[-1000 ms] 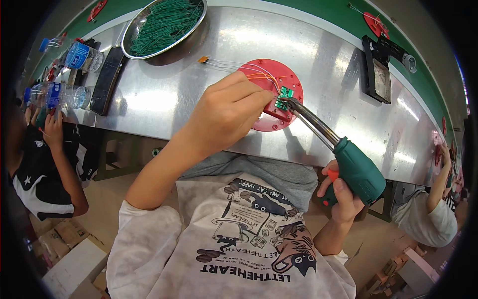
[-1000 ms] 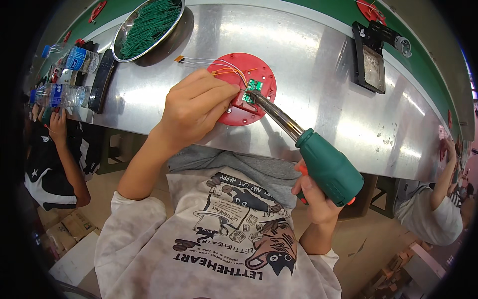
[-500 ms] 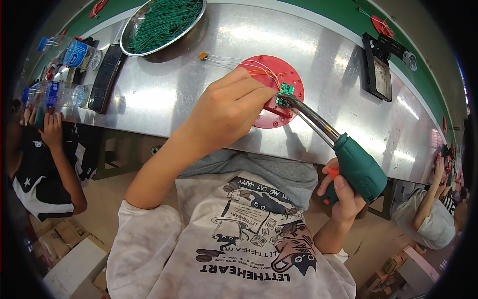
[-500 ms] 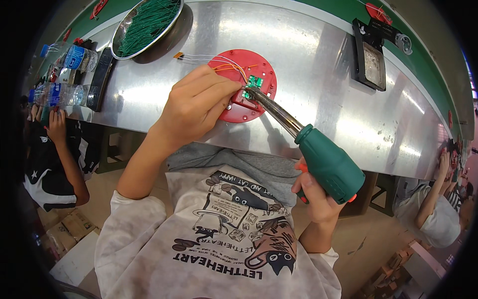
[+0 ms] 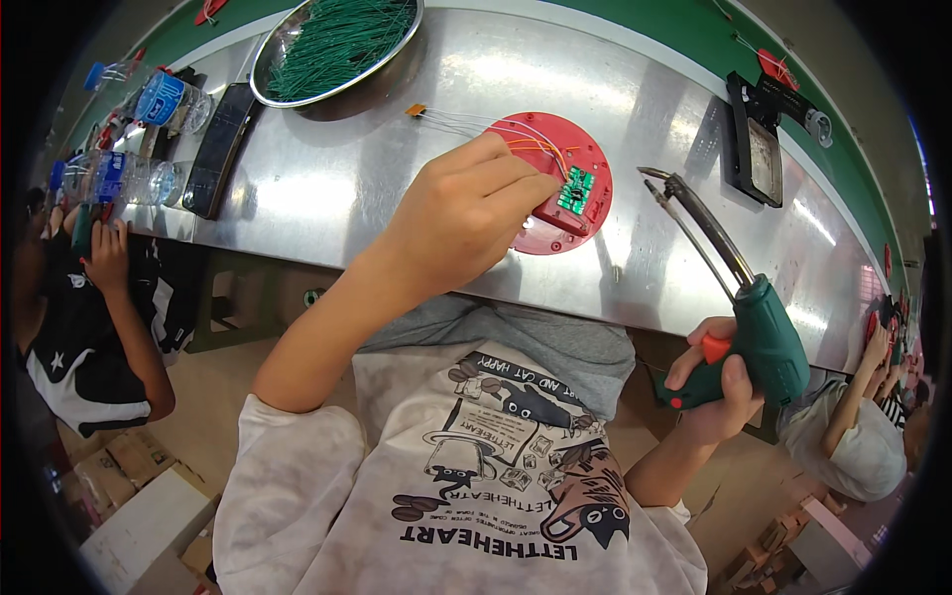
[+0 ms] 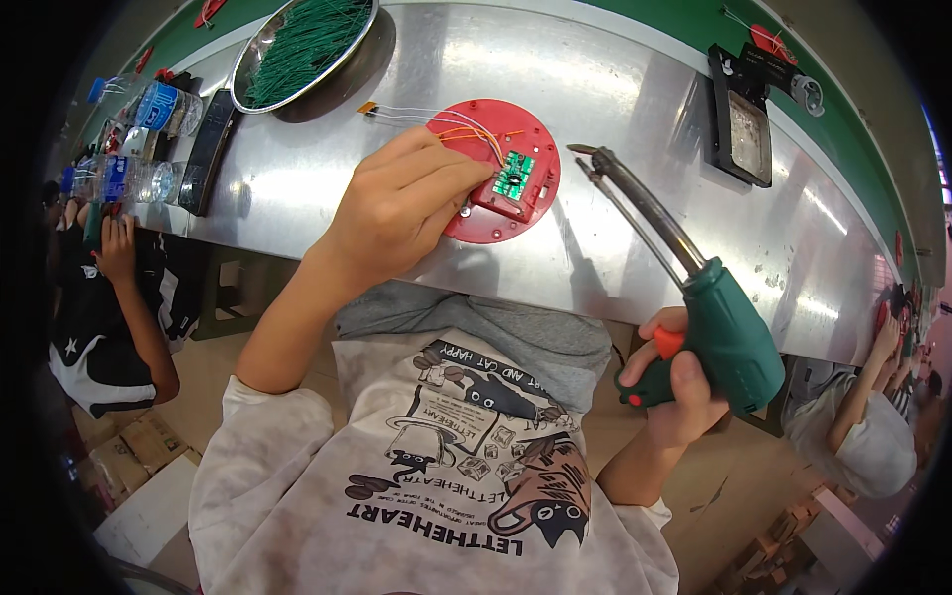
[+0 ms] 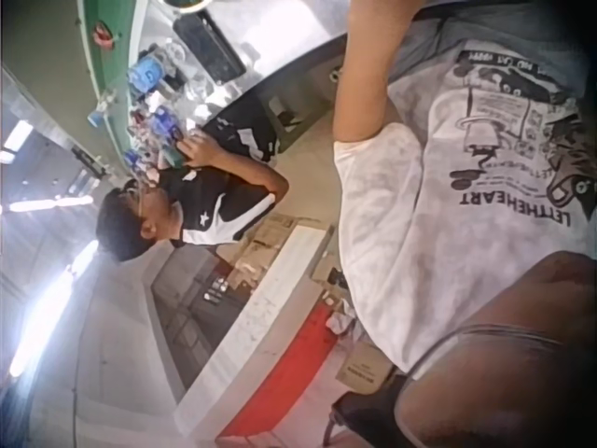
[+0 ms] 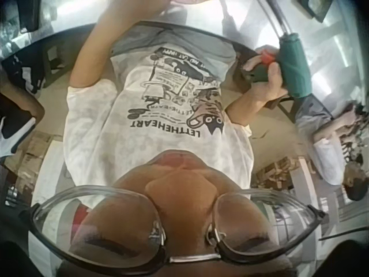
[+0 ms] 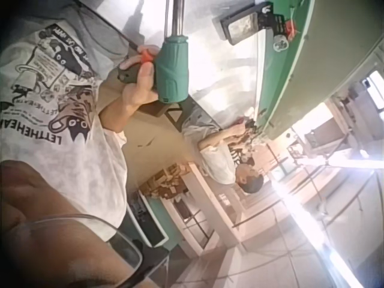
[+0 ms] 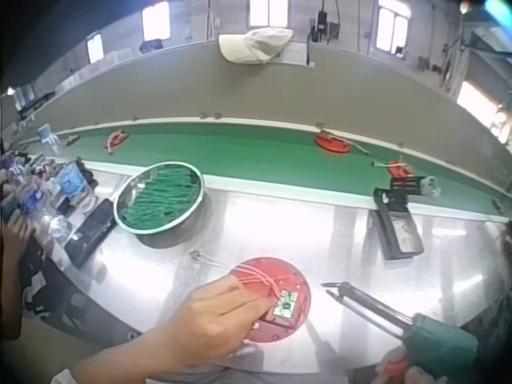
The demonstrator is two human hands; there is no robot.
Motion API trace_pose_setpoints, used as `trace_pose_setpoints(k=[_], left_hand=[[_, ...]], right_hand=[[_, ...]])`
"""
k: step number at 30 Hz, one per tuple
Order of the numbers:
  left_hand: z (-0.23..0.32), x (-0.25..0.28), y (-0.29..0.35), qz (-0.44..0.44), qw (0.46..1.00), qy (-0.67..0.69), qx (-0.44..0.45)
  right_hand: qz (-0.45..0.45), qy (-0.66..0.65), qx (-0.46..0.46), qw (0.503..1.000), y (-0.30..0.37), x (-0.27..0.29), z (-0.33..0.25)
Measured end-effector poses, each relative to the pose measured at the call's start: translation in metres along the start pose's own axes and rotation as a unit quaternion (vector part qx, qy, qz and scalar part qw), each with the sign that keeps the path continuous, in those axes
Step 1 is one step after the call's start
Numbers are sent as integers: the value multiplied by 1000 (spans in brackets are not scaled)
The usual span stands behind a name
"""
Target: Soldering wires onto small circuit boards on a production line.
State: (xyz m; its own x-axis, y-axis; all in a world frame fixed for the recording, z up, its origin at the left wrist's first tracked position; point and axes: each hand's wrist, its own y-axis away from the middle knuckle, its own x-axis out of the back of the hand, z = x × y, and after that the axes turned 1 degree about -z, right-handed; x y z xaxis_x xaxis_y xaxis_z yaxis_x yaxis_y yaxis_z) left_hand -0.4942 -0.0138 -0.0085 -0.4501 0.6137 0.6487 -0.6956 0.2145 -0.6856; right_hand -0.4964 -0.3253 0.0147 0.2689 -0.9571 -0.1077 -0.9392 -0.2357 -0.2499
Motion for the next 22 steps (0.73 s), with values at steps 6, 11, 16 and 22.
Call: trace_pose_setpoints(k=[6, 11, 16, 22], left_hand=[[-1, 1, -1, 2, 1000, -22, -17], [4, -2, -1, 12, 999, -20, 42], [3, 11, -14, 53, 998, -40, 22], [-14, 20, -73, -290, 952, -10, 97]], right_hand=[[59, 9, 7, 998, -1, 5, 0], [86, 24, -6, 996, -8, 16, 1], [118, 19, 21, 993, -18, 30, 2], [119, -42, 55, 990, -22, 79, 14]])
